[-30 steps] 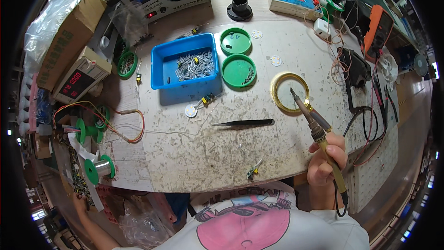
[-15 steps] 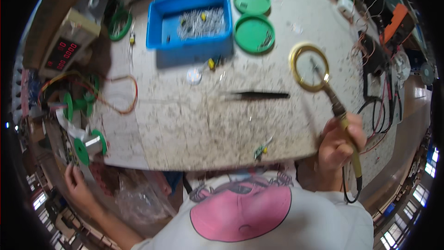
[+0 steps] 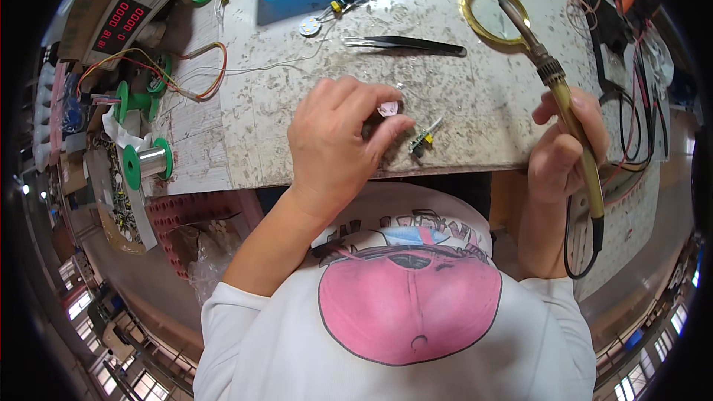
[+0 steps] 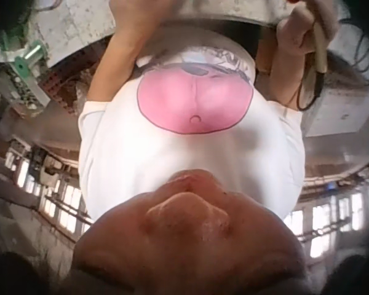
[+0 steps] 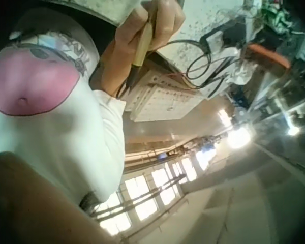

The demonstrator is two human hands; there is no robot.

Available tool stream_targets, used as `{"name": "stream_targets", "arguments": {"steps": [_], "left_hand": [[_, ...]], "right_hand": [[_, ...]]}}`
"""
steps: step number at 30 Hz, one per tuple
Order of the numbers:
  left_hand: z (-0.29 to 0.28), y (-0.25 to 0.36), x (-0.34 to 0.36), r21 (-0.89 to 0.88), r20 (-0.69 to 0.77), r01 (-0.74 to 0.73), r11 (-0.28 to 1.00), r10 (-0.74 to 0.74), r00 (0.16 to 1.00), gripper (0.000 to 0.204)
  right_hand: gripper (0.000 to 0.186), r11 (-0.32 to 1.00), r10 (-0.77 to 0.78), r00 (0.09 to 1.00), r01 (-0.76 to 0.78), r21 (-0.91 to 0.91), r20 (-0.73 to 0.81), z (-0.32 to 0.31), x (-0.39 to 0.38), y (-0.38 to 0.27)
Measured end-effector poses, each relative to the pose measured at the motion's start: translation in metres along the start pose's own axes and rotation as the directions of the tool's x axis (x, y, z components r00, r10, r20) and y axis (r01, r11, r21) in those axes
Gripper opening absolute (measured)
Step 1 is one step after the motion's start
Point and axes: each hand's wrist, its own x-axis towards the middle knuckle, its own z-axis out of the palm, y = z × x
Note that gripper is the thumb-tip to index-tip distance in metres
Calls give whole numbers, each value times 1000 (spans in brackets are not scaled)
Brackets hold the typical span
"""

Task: The person solders electronic components onto a small green circuit board using a soldering iron and tweezers.

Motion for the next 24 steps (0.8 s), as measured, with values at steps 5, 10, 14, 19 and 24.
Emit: {"name": "stream_targets", "arguments": {"steps": [5,10,14,19,24], "left_hand": [[-7,-6,-13,35,-20,56,998,-56,998,28],[-16,8,-33,-79,-54,81,994,-85,995,29],[1,21,-36,-28,-94,-87,996,84,992,29],[13,16,-29,29,-81,-170,985,172,982,29],[-15,0,-34,-114,-100,-76,991,64,993,16]], "right_hand": [[42,999,-38,999,38,-16,32,1,-1,-1],[45,1000,-22,996,23,-13,85,1,1,-4],[48,1000,-2,995,2,3,103,2,-1,-4],[49,993,43,987,-60,105,155,6,-5,-12],[38,995,87,973,-95,28,215,19,-7,-27]]}}
